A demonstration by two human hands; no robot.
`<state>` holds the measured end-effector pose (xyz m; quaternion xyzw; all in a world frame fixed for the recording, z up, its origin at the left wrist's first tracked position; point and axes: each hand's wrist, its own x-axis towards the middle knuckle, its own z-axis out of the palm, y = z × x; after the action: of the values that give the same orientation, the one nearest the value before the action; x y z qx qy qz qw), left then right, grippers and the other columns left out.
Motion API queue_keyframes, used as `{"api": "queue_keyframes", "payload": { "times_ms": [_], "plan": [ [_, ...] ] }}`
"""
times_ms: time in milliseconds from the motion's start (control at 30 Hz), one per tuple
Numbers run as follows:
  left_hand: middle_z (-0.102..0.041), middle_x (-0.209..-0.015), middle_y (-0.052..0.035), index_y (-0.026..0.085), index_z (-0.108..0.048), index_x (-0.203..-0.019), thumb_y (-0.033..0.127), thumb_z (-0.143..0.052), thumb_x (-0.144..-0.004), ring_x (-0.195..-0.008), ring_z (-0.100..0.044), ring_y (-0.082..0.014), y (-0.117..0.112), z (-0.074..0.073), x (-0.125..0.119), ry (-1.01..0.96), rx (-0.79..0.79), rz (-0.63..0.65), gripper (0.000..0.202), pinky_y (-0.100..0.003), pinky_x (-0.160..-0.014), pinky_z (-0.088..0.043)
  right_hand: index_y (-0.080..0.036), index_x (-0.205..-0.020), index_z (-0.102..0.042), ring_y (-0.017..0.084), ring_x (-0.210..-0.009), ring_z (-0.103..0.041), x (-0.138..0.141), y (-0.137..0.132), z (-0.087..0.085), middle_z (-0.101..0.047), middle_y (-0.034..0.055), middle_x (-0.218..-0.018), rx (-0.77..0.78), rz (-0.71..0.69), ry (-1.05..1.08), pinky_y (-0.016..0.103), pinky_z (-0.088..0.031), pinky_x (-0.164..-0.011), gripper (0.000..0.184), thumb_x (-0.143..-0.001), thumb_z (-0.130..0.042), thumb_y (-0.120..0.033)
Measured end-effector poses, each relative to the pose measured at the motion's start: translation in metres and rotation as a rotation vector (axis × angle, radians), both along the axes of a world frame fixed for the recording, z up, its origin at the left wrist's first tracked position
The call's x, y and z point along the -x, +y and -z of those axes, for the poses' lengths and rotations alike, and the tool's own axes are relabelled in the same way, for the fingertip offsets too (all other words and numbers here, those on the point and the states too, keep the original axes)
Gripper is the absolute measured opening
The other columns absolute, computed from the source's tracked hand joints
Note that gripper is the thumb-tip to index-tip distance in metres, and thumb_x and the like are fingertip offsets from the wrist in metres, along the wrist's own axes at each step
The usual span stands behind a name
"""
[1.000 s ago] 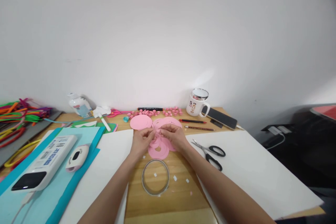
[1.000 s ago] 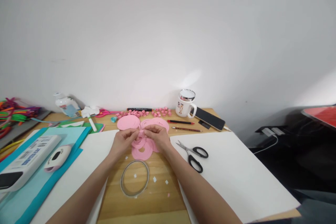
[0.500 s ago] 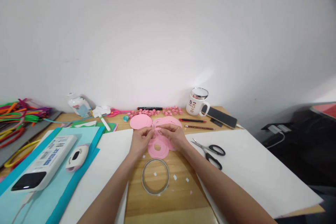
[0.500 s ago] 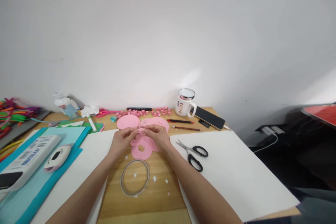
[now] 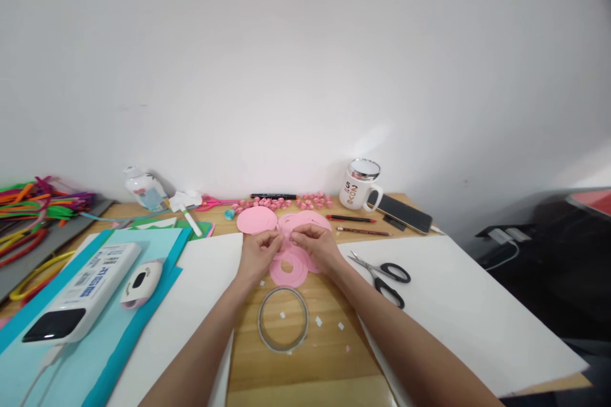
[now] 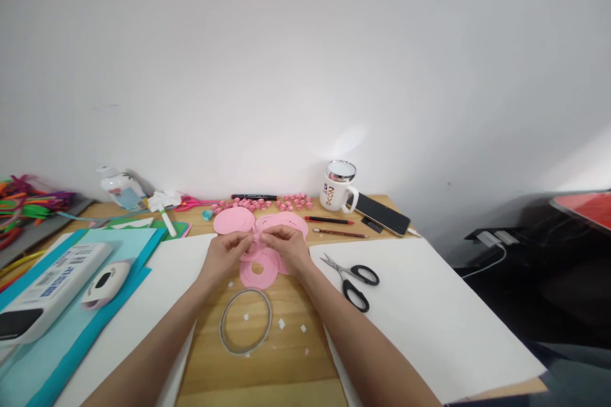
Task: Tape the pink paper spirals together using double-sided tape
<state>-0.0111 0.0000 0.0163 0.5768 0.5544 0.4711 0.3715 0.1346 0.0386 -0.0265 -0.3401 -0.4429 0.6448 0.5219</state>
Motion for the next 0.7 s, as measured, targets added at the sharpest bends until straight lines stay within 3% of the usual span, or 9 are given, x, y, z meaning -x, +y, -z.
{"api": "queue_keyframes", "payload": {
  "times_ms": [167,500,700],
  "plan": [
    [-0.062,-0.055,-0.0008,0.014,-0.065,-0.062,0.033,-0.058,-0.07,-0.053,-0.054,-0.0127,0.0,-0.001,0.0005,0.022,-0.026,-0.027,0.022,-0.021,-0.05,-0.041,-0.019,-0.077,-0.07,0.016,-0.072,-0.062,0.0006,0.001,0.0003,-0.069,0.004,-0.077,0.011,-0.044,0.032,0.032,-0.048,-0.075,0.025,-0.056,-0.074,-0.033],
    [-0.062,-0.056,-0.0005,0.014,-0.066,-0.062,0.031,-0.059,-0.069,-0.054,-0.055,-0.0126,0.0002,0.0009,-0.0002,0.027,-0.031,-0.002,0.02,-0.02,-0.051,-0.042,-0.018,-0.067,-0.067,0.011,-0.057,-0.057,-0.0011,0.0014,0.0023,-0.065,-0.0005,-0.06,-0.004,-0.001,0.016,0.026,-0.046,-0.061,0.019,-0.054,-0.076,-0.028],
    [-0.061,-0.055,-0.0007,0.014,-0.065,-0.06,0.033,-0.057,-0.07,-0.053,-0.053,-0.0126,-0.0004,-0.0017,0.0,0.029,-0.051,-0.012,0.023,-0.021,-0.05,-0.041,-0.019,-0.076,-0.07,0.015,-0.068,-0.061,0.0005,0.001,0.0007,-0.069,0.0035,-0.076,0.021,-0.021,0.029,0.03,-0.048,-0.072,0.023,-0.057,-0.074,-0.03]
  ]
}}
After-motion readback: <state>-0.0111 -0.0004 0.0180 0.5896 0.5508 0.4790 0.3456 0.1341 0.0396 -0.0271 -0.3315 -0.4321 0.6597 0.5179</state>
